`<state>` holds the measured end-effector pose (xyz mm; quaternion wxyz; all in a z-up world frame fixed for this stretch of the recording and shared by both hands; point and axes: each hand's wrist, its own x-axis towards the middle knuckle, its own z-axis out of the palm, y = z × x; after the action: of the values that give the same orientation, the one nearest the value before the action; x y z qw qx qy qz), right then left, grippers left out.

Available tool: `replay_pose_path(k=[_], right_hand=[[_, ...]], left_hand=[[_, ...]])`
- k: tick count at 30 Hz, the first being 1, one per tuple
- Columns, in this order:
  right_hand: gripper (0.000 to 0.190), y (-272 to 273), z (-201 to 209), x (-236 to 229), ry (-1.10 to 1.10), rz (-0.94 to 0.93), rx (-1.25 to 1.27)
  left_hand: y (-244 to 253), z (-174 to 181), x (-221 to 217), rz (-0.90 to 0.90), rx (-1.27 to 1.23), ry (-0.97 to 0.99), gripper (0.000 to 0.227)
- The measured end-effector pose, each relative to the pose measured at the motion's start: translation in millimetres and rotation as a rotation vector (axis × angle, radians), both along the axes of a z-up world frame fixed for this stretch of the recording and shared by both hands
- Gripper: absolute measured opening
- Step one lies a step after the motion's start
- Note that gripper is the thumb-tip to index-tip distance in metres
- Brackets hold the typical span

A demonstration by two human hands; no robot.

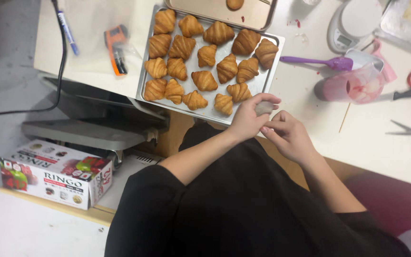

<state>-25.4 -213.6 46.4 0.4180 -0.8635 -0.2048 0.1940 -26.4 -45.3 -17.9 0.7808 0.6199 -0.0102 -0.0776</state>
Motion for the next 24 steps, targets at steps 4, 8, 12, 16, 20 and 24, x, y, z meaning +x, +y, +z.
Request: replay_pose_path(k=[4,8,12,16,20,24], right_hand=[[0.043,0.7,9.2,11.4,-0.002,-0.016,0.148],[0.046,-7.9,7.9,30.1,-0.066,-0.04,0.202],[0.044,-11.4,-8.8,31.7,0.044,-0.155,0.239],[0.047,12.8,-16.7,31.7,0.203,-0.393,0.156],[0.049,64.5,-11.8,40.9,0.214,-0.557,0.114],[0.051,113.9,-14.1,49.4,0.238,-0.674,0.069]], left_hand=[[31.9,-2.3,-5.8,0.151,0.065,0.026,0.043],[130.2,-7.8,17.1,0.394,0.175,-0.051,0.042],[267.4,-8.5,85.9,0.617,0.527,-0.249,0.029],[372.2,-47.6,185.2,0.717,0.519,0.011,0.024],[430.1,-98.2,267.5,0.63,0.979,-0.074,0.045],[445.4,-138.2,320.0,0.374,1.303,0.016,0.051]])
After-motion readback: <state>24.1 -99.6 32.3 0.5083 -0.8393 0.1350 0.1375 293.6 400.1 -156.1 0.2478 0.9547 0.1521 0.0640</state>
